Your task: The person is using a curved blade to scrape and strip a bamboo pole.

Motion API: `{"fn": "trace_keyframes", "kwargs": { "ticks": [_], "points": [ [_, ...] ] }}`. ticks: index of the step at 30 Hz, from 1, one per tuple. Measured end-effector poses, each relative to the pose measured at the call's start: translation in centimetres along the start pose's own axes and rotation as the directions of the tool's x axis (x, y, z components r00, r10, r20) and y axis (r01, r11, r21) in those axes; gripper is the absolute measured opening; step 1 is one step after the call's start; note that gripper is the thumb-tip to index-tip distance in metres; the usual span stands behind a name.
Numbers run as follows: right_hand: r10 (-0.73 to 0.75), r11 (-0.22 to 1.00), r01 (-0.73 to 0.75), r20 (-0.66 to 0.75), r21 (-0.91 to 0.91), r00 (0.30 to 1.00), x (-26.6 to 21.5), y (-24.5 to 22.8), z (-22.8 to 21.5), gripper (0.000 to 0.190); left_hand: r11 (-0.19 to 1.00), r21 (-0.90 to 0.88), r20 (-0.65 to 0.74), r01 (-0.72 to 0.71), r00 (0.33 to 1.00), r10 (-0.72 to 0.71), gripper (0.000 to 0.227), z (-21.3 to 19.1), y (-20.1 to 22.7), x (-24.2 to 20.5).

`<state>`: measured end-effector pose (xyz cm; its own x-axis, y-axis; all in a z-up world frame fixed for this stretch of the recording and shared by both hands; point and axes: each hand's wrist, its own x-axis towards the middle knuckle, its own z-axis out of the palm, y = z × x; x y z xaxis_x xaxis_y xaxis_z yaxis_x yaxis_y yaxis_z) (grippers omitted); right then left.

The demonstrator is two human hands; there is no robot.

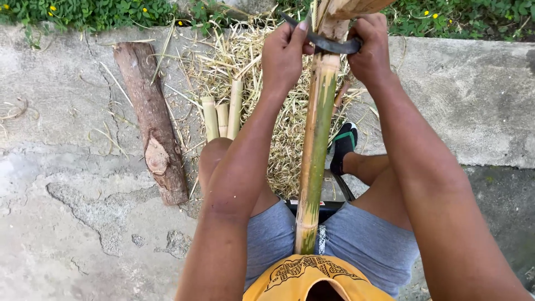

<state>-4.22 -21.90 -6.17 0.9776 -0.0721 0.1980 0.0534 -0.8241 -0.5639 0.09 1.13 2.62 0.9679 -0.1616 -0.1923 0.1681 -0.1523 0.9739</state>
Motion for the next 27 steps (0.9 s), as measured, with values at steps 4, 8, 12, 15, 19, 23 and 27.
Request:
{"fn": "trace_keyframes", "kwargs": {
  "ticks": [4,8,12,15,19,23,27],
  "points": [
    [-0.205,0.978,0.207,-0.077,0.008,0.976,-0.2,-1.9,-3.7,0.017,0.992,0.071,-0.027,0.105,0.994,-0.103,0.032,0.3,-0.3,0.3],
    [-0.104,0.992,0.102,-0.022,-0.08,0.994,-2.0,-4.1,-6.2,0.017,0.977,-0.159,0.024,0.142,0.99,-0.14,0.033,-0.2,-2.2,-0.9],
    [-0.116,0.976,0.117,0.018,-0.182,0.993,-3.7,-4.5,-6.4,0.012,0.941,-0.108,0.047,0.319,0.948,-0.316,0.031,-0.5,-1.8,-2.7],
    [-0.035,0.97,0.045,0.046,-0.24,0.998,-4.2,-4.7,-6.2,0.015,0.955,-0.155,0.088,0.254,0.966,-0.243,0.032,-0.3,-2.1,-3.0],
    [-0.02,0.962,0.04,0.079,-0.27,0.997,-3.7,-4.4,-6.1,0.012,0.942,-0.183,0.095,0.281,0.959,-0.268,0.033,0.5,-4.1,-2.4],
    [-0.063,0.941,0.074,0.045,-0.33,0.997,-2.5,-3.7,-5.4,0.012,0.912,-0.282,0.077,0.299,0.954,-0.289,0.034,1.0,-4.9,-0.6],
    [-0.14,0.922,0.108,-0.059,-0.371,0.988,-0.8,-2.8,-4.6,0.013,0.941,-0.217,0.019,0.26,0.965,-0.262,0.034,1.4,-5.1,1.7]
  ]
}}
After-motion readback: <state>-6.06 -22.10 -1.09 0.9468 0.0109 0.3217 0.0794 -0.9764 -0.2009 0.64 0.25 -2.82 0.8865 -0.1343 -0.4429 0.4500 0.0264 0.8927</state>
